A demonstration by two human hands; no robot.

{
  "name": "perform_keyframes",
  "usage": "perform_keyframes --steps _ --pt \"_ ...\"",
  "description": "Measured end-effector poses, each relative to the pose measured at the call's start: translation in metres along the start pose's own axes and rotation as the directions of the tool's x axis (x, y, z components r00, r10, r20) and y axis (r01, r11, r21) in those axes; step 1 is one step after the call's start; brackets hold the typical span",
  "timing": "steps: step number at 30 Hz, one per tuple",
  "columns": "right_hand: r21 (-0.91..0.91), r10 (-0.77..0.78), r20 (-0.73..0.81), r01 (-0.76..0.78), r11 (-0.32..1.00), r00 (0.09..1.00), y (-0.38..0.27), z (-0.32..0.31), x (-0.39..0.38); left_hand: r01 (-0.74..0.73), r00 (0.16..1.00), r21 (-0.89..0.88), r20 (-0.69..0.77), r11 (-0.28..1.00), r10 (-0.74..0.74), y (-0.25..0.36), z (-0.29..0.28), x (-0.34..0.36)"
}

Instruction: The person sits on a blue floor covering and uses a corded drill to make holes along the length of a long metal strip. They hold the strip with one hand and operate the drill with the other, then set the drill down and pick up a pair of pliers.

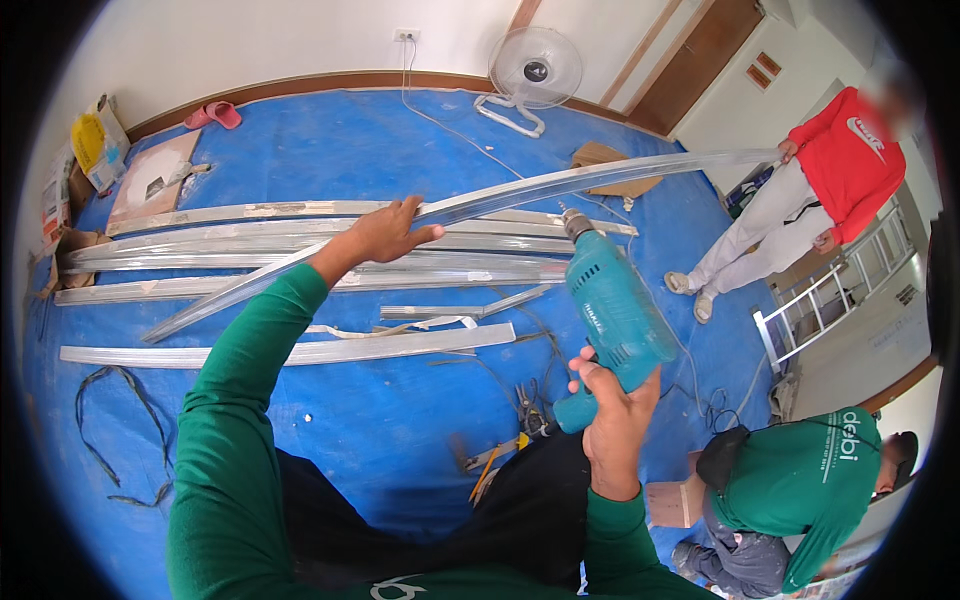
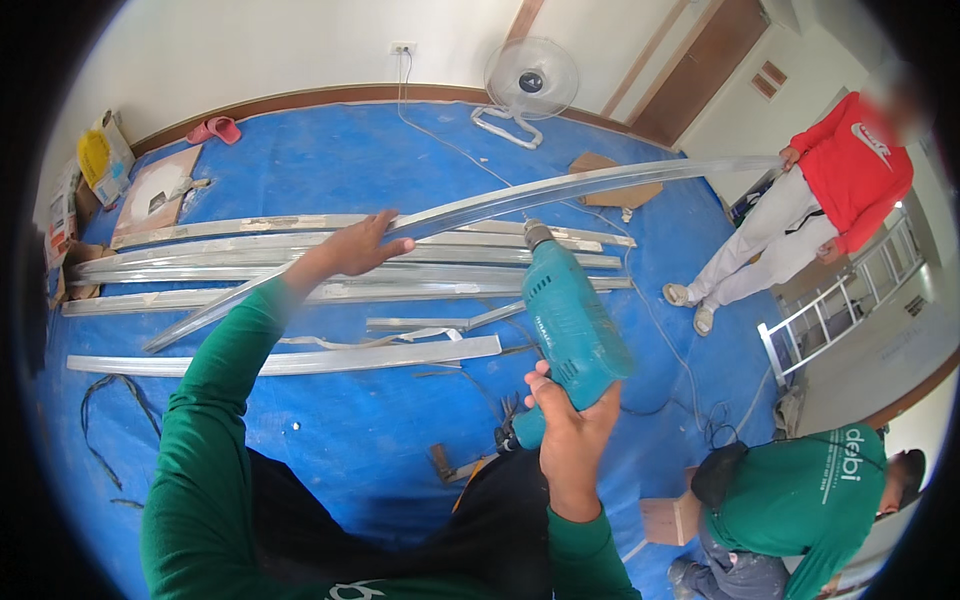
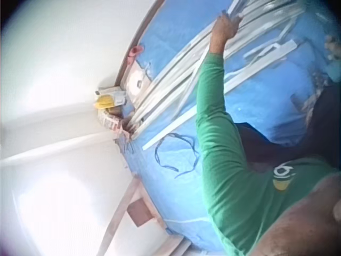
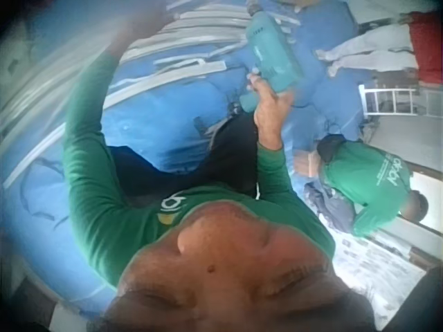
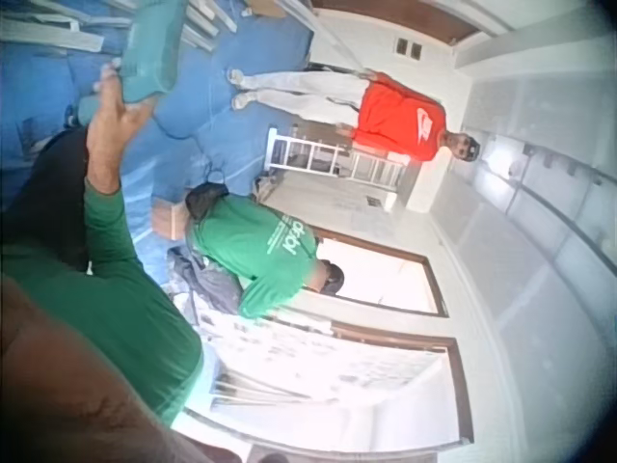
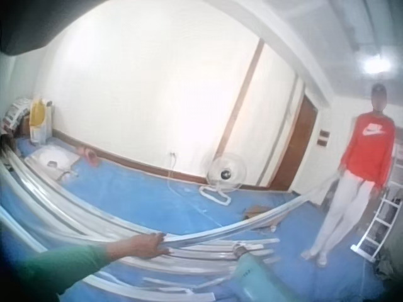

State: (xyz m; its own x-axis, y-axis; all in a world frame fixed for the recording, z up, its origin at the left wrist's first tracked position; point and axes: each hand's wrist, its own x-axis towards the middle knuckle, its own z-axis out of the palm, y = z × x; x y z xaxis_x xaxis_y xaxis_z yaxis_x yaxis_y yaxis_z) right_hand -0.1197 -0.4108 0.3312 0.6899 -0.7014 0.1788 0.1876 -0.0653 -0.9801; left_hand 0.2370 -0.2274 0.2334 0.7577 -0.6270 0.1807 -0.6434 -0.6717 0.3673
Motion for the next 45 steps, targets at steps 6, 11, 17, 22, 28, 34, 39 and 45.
perform_keyframes --steps 6,11,17,22,28,34,39,45 --pt "-0.146 -0.027 0.156 0.05 0.988 0.987 0.018 0.003 0.018 0.012 0.998 -0.083 -0.056 0.996 -0.017 -0.029 0.019 0.02" --pt "-0.301 -0.081 0.399 0.214 0.929 0.913 0.022 0.012 0.067 0.074 0.996 -0.091 -0.041 0.993 -0.078 -0.03 0.018 0.03" --pt "-0.314 -0.141 0.461 0.309 0.898 0.876 0.033 0.034 0.087 0.006 0.998 -0.133 -0.056 0.991 -0.014 -0.038 0.026 0.036" --pt "-0.319 0.083 0.379 0.046 0.947 0.922 0.04 0.043 0.07 -0.016 1.0 -0.16 -0.019 0.987 0.013 -0.048 0.024 0.027" --pt "-0.309 0.071 0.454 0.082 0.947 0.888 0.051 0.055 0.073 0.054 0.996 -0.253 0.078 0.966 -0.035 -0.05 0.02 0.027" --pt "-0.325 0.006 0.523 0.193 0.926 0.852 0.065 0.06 0.074 0.055 0.997 -0.164 0.065 0.985 -0.045 -0.046 0.017 0.026" --pt "-0.35 0.031 0.516 0.177 0.92 0.856 0.065 0.066 0.071 0.014 0.999 -0.187 0.041 0.982 -0.006 -0.048 0.024 0.027" --pt "-0.369 0.038 0.522 0.185 0.911 0.852 0.066 0.068 0.07 0.033 0.999 -0.213 0.036 0.977 -0.026 -0.052 0.028 0.027"
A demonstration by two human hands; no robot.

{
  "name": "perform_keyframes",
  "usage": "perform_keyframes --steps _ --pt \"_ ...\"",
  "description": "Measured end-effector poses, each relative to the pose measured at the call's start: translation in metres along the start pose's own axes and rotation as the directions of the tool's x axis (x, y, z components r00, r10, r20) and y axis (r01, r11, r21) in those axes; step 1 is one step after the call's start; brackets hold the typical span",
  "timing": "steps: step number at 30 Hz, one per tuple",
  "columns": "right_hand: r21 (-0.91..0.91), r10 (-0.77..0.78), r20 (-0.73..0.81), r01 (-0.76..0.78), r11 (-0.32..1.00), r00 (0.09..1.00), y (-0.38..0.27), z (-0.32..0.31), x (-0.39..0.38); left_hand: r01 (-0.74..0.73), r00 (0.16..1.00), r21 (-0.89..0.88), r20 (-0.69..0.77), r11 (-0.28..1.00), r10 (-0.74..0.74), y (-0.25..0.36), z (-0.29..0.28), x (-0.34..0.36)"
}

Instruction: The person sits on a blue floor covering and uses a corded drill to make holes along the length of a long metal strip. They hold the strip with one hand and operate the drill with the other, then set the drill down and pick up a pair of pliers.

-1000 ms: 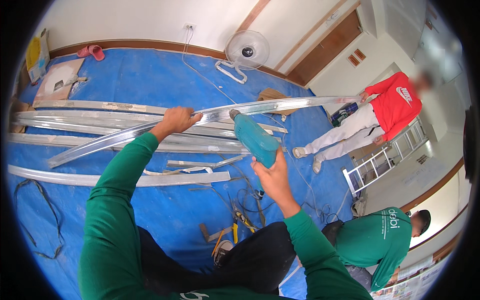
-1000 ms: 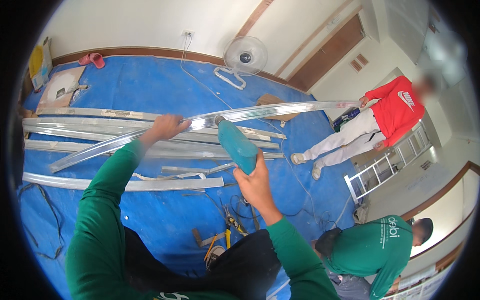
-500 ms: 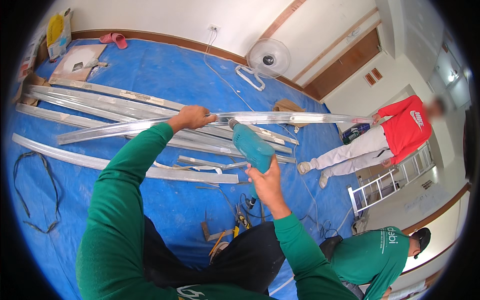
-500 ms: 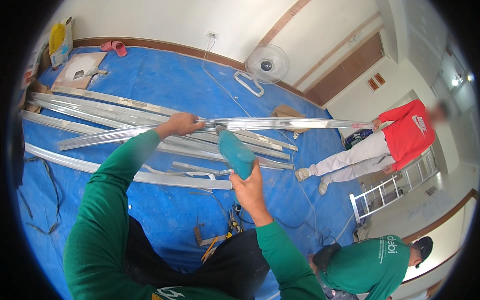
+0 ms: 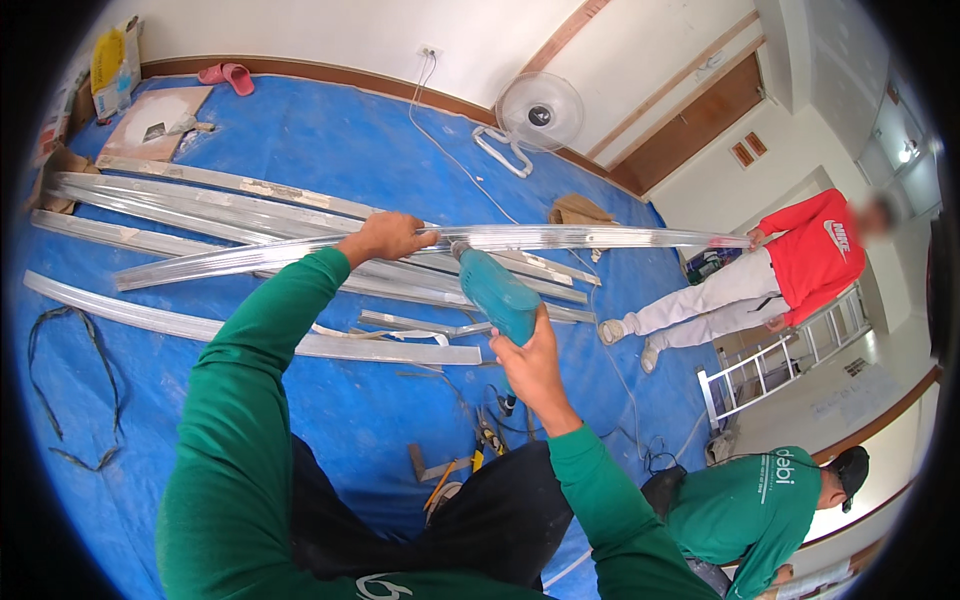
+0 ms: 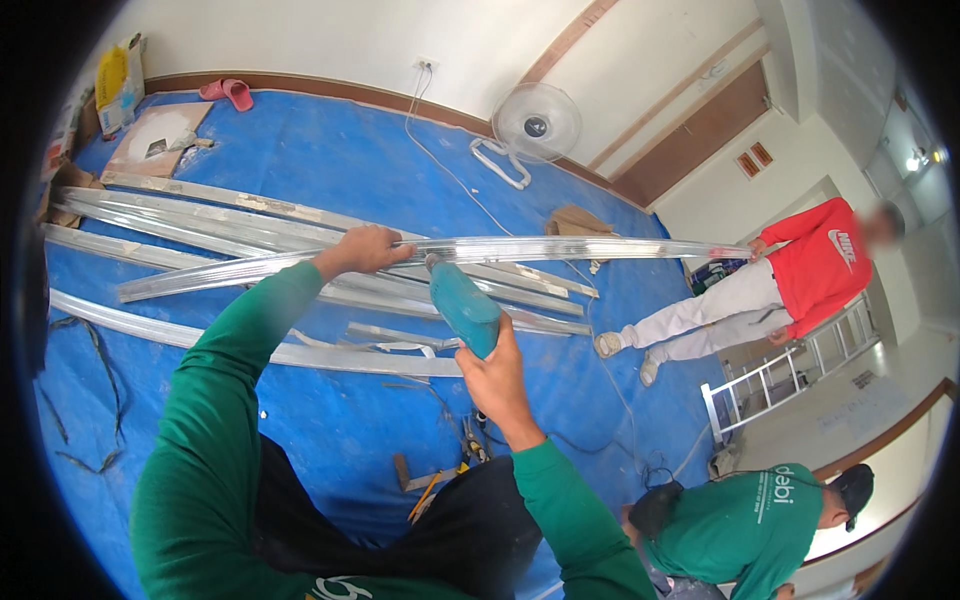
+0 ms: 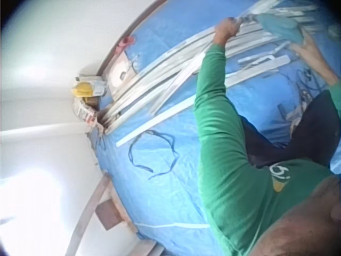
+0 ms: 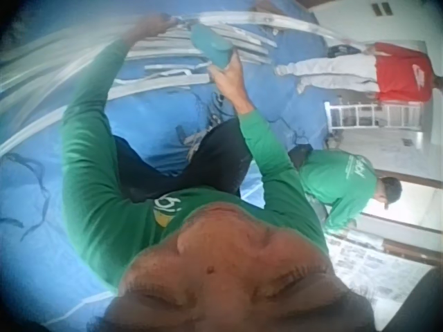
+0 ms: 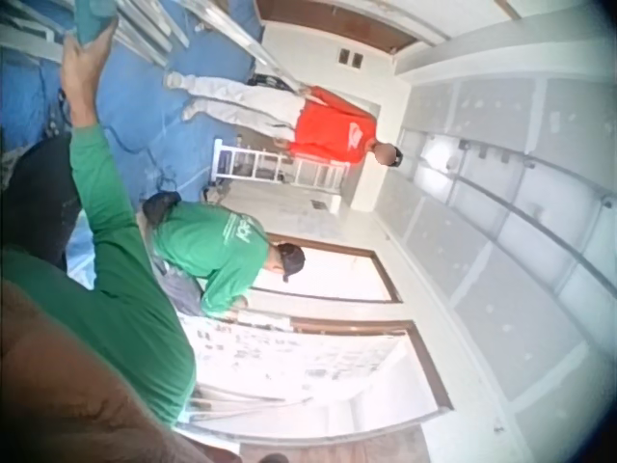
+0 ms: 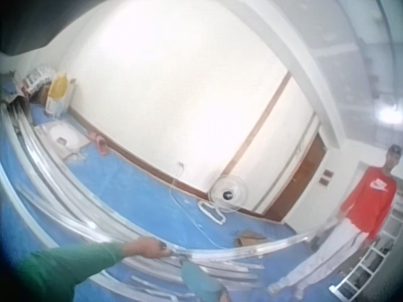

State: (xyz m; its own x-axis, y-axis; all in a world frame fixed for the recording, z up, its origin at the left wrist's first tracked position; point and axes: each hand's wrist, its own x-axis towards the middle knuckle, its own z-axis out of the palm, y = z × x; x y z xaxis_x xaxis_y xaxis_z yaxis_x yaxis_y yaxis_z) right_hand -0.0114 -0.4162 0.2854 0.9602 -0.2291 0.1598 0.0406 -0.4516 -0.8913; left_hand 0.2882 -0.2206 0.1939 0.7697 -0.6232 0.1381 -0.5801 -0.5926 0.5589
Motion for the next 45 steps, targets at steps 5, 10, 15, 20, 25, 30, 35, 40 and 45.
perform_keyframes --steps 5,10,15,20,25,30,35,40,45 --pt "-0.039 -0.008 -0.009 0.008 0.999 1.0 0.003 0.001 0.004 -0.03 1.0 -0.007 -0.009 1.0 0.03 0.001 -0.002 -0.001" --pt "-0.047 -0.01 -0.005 0.01 0.999 1.0 0.0 0.003 0.003 -0.028 0.999 0.017 -0.039 0.999 0.029 0.001 -0.002 -0.003" --pt "-0.085 0.079 -0.027 -0.081 0.993 0.996 -0.003 0.005 0.002 -0.011 1.0 -0.045 0.007 0.999 0.012 0.003 -0.005 0.0" --pt "-0.229 -0.05 -0.07 0.033 0.973 0.996 -0.006 0.007 0.001 -0.012 1.0 -0.023 0.007 1.0 0.012 0.006 -0.007 -0.002" --pt "-0.284 -0.029 -0.041 0.016 0.959 0.999 -0.017 0.009 -0.003 -0.077 0.994 0.089 -0.065 0.993 0.083 0.009 -0.002 -0.008" --pt "-0.348 -0.064 -0.037 0.047 0.936 0.997 -0.021 0.015 -0.002 -0.048 0.987 0.159 -0.144 0.986 0.071 0.006 0.007 -0.006" --pt "-0.384 -0.133 -0.008 0.12 0.916 0.991 -0.011 0.017 -0.003 -0.052 0.981 0.186 -0.176 0.981 0.086 -0.002 0.015 -0.002" --pt "-0.414 -0.2 0.019 0.19 0.89 0.98 -0.008 0.018 -0.004 -0.137 0.962 0.156 -0.213 0.978 0.168 -0.006 0.018 0.001" --pt "-0.395 -0.062 -0.04 0.042 0.918 0.997 -0.019 0.02 -0.005 -0.095 0.977 0.17 -0.175 0.981 0.125 -0.004 0.017 0.001"
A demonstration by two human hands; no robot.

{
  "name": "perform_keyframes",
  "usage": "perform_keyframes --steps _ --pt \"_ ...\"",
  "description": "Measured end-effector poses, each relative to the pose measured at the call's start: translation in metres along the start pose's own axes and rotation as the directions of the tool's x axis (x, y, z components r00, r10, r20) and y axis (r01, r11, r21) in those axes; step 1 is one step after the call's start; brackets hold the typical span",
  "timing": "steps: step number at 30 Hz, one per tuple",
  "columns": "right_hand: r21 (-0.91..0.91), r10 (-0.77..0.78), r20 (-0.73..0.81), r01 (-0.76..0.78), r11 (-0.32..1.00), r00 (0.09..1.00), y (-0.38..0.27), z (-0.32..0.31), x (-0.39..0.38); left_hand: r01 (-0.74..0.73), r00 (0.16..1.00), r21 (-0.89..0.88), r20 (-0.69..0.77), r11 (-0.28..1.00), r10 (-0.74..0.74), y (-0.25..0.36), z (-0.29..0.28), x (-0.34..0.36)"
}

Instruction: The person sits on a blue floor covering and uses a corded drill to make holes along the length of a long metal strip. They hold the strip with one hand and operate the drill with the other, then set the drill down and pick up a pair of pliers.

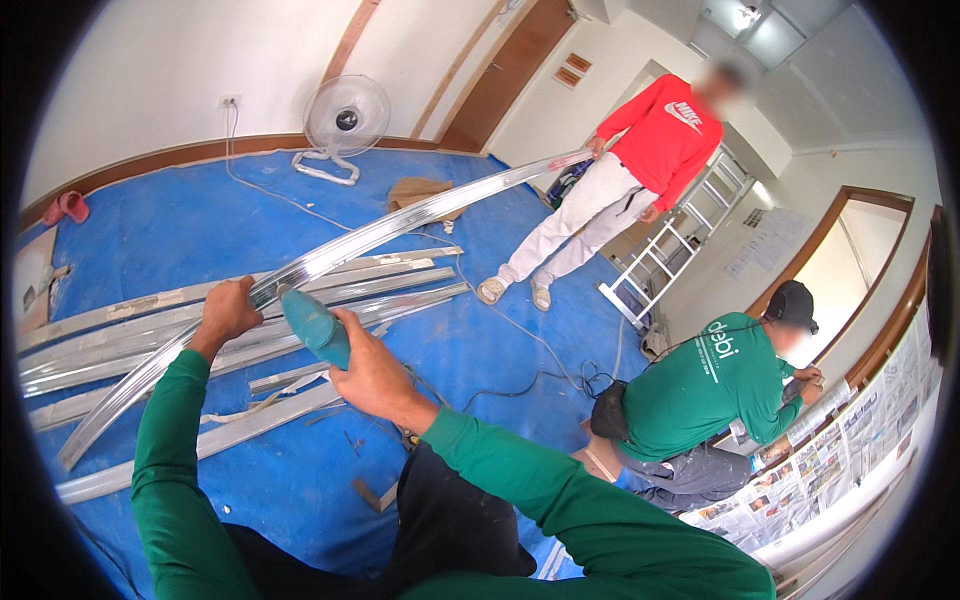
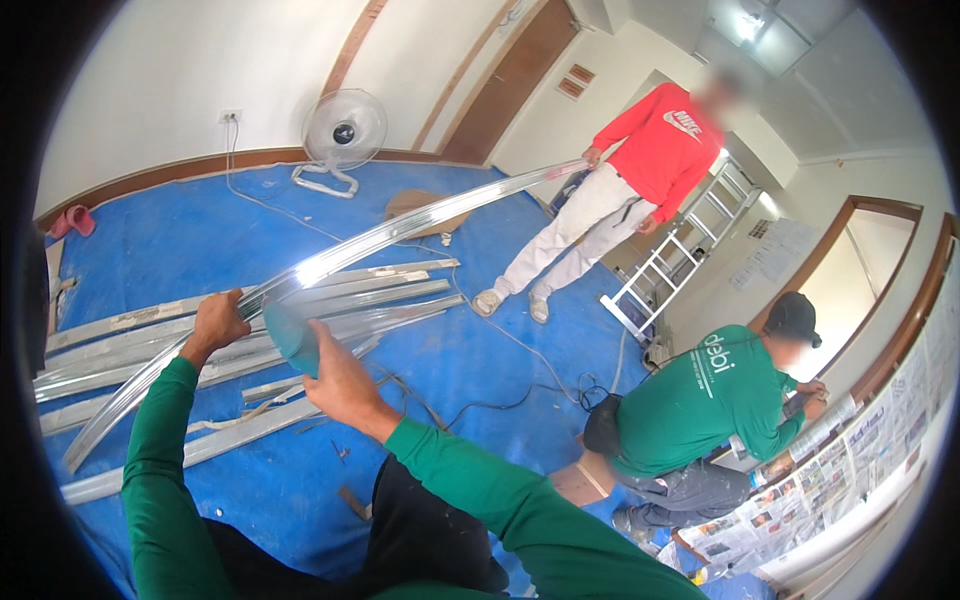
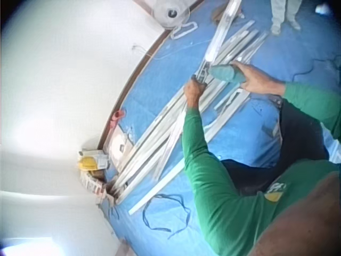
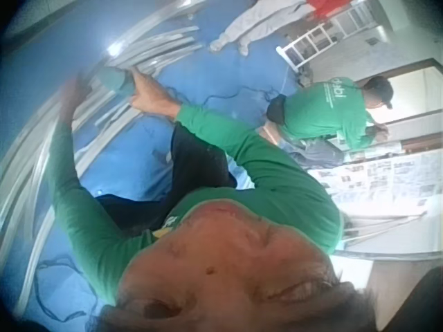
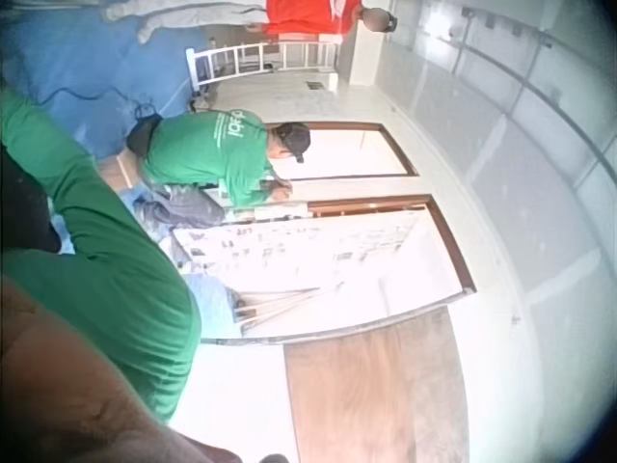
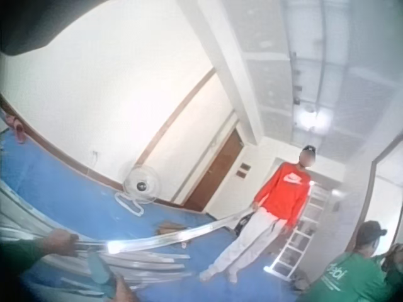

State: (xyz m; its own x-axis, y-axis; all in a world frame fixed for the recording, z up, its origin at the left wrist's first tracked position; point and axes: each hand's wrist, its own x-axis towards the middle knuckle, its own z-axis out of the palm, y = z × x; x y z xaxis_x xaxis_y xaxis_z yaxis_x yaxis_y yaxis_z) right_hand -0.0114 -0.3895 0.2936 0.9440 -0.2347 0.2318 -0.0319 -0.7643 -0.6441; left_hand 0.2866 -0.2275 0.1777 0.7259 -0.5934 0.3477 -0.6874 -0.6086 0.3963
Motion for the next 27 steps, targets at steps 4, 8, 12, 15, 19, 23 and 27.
perform_keyframes --steps 4,8,12,15,19,23,27 --pt "0.029 -0.019 0.011 0.018 0.999 1.0 -0.004 0.0 -0.001 -0.006 0.999 -0.013 -0.034 1.0 0.005 -0.001 0.004 0.001" --pt "0.017 -0.067 -0.041 0.068 0.998 0.997 -0.003 0.005 -0.003 -0.021 0.997 0.004 -0.069 1.0 0.022 -0.005 0.009 0.0" --pt "0.055 -0.114 -0.047 0.117 0.992 0.992 -0.001 0.007 -0.002 -0.032 0.997 0.005 -0.077 0.999 0.032 -0.006 0.011 0.001" --pt "0.061 -0.094 -0.033 0.096 0.994 0.995 0.0 0.005 -0.001 -0.033 0.996 -0.009 -0.086 0.999 0.033 -0.007 0.013 0.003" --pt "0.041 -0.082 -0.011 0.083 0.996 0.997 0.0 0.006 0.0 -0.03 0.995 0.006 -0.091 1.0 0.031 -0.009 0.016 0.005" --pt "0.024 -0.117 -0.053 0.118 0.993 0.992 0.003 0.011 0.001 -0.014 0.997 0.007 -0.072 1.0 0.015 -0.009 0.016 0.006" --pt "0.016 -0.121 -0.059 0.122 0.992 0.991 0.007 0.016 0.002 -0.027 0.996 0.004 -0.081 1.0 0.027 -0.002 0.016 0.003"
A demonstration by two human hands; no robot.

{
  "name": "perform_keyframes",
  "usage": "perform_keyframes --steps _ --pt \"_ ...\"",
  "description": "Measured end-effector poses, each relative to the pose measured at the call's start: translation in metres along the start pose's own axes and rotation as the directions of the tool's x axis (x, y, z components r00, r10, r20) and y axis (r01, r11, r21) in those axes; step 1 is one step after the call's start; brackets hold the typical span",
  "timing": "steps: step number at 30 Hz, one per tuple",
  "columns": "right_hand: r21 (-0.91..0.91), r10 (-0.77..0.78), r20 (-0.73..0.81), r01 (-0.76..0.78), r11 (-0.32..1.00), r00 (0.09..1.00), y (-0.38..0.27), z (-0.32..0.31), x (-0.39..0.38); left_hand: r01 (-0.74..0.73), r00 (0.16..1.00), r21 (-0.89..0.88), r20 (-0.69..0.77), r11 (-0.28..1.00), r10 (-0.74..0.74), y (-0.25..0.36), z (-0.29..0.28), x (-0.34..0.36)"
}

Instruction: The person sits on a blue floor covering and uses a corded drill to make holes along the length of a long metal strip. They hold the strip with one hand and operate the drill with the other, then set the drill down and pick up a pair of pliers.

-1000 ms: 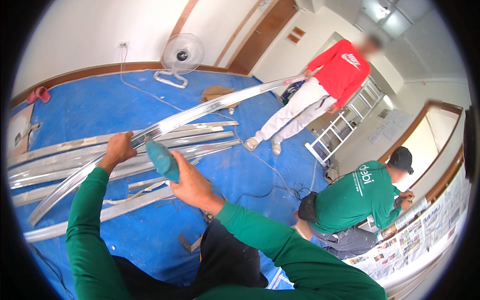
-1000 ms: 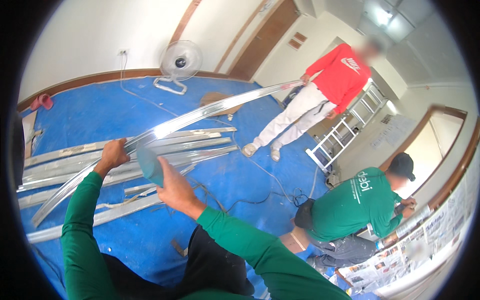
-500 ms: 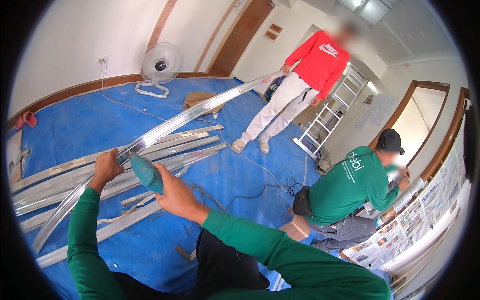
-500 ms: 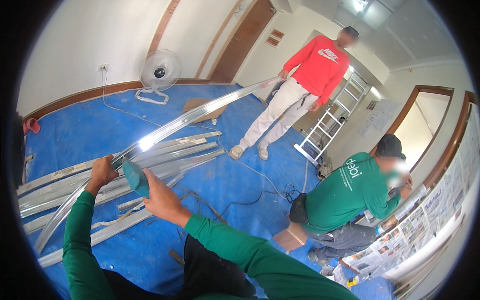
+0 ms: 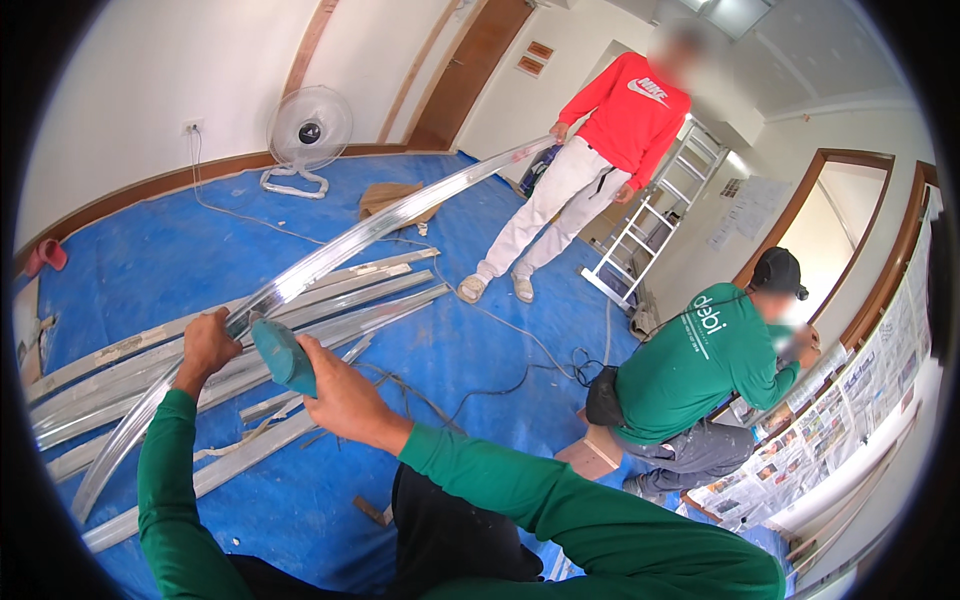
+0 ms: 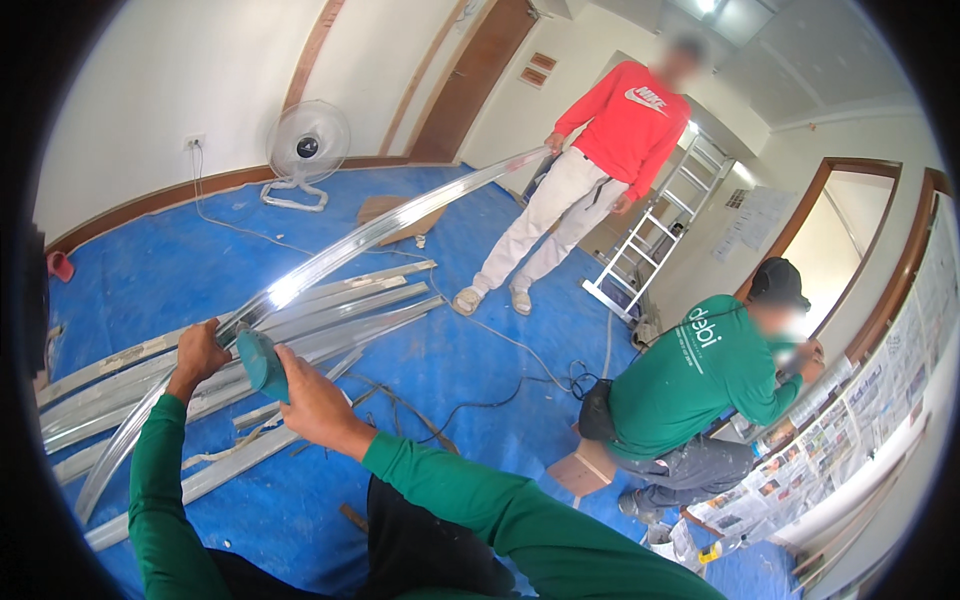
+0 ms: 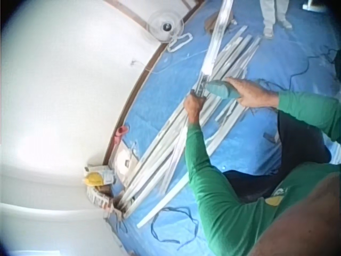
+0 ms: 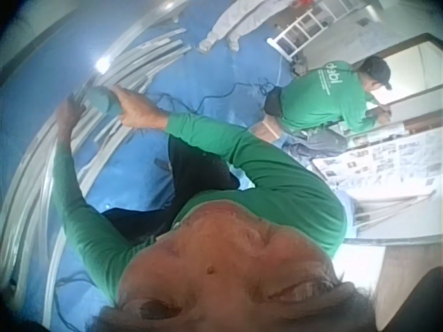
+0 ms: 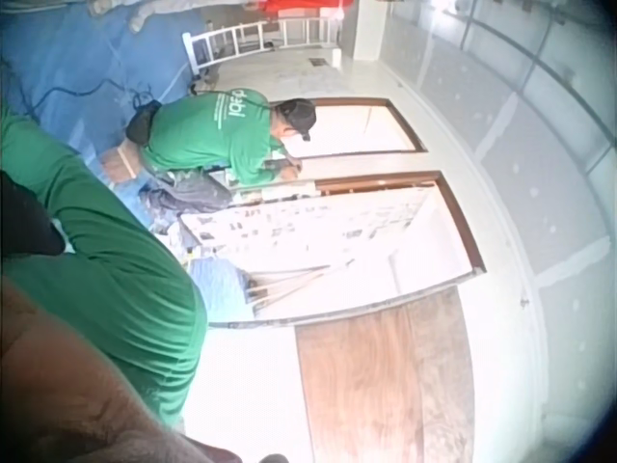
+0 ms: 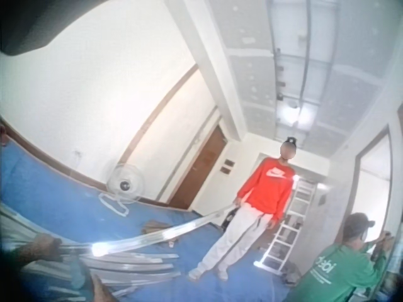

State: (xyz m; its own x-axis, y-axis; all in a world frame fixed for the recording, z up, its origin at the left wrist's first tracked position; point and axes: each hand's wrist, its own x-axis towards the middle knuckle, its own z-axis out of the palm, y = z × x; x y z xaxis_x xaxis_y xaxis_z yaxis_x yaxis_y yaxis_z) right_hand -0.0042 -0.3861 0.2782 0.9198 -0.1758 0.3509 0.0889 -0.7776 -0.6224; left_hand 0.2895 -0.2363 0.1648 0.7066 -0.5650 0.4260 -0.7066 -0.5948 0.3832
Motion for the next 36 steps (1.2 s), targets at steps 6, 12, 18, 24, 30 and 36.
perform_keyframes --steps 6,12,18,24,30,36 --pt "0.022 0.053 0.008 -0.053 0.998 0.999 0.006 0.006 0.012 0.016 1.0 0.022 -0.008 1.0 -0.016 0.009 0.001 -0.002" --pt "0.028 0.001 -0.017 -0.001 1.0 1.0 -0.003 0.004 0.01 -0.011 1.0 0.016 -0.002 1.0 0.011 0.0 0.003 0.004" --pt "0.115 -0.001 0.01 0.0 0.993 1.0 -0.026 -0.026 -0.008 0.026 1.0 0.043 -0.001 0.999 -0.026 -0.004 0.003 0.009" --pt "0.188 0.048 -0.092 -0.03 0.982 0.995 -0.026 -0.053 -0.027 0.03 0.997 0.029 0.069 0.999 -0.032 -0.005 -0.001 0.01" --pt "0.645 0.359 -0.067 -0.234 0.727 0.931 -0.018 -0.082 -0.048 0.001 0.996 0.054 0.089 0.999 -0.006 -0.01 -0.011 0.0" --pt "0.818 0.521 -0.159 -0.184 0.545 0.839 -0.019 -0.097 -0.064 0.036 0.984 0.079 0.169 0.996 -0.049 -0.019 -0.023 -0.013"
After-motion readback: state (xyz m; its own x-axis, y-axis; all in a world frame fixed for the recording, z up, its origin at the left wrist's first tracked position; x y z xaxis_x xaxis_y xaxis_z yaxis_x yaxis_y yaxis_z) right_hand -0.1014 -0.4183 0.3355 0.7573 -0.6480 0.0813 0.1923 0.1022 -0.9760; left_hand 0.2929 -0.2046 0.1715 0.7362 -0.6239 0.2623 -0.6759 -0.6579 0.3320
